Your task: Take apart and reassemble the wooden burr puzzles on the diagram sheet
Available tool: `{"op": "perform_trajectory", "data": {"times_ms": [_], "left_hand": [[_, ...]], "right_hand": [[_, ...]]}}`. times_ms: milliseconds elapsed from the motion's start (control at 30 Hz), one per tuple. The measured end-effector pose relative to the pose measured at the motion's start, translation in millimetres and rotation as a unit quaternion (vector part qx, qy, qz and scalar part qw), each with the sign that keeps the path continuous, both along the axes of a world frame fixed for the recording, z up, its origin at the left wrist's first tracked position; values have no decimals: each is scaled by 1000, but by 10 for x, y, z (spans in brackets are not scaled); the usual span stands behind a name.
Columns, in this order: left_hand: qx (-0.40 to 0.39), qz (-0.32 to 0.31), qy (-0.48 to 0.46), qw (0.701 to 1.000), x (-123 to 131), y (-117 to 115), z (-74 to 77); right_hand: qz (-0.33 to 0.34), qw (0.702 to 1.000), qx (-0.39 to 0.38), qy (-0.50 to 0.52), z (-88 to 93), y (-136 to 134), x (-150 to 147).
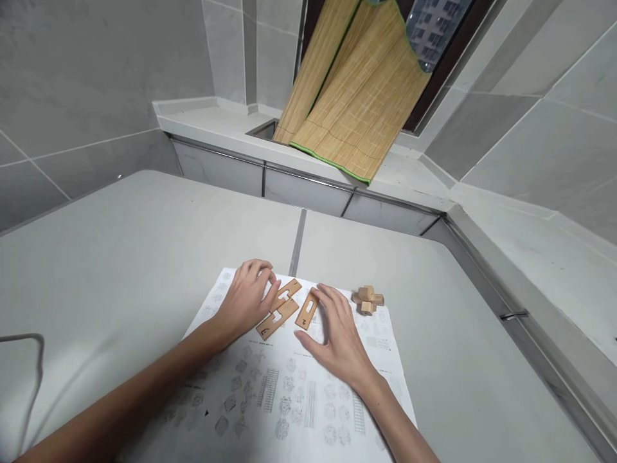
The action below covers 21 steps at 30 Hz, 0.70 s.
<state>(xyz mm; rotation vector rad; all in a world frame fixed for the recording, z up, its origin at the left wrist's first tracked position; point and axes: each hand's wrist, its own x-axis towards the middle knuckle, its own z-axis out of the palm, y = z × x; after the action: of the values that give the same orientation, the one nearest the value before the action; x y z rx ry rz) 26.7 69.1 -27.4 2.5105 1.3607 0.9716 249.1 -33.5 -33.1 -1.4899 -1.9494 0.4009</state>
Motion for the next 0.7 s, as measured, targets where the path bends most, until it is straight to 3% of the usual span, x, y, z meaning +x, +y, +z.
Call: {"op": "perform_trajectory", "data": {"times_ms": [533, 700], "left_hand": [[23, -33, -6, 999, -17, -31, 49], [39, -96, -9, 995, 13, -84, 139]], "right_hand": [[-20, 999, 17, 20, -4, 29, 7], [-50, 997, 35, 42, 41, 31, 1]]}}
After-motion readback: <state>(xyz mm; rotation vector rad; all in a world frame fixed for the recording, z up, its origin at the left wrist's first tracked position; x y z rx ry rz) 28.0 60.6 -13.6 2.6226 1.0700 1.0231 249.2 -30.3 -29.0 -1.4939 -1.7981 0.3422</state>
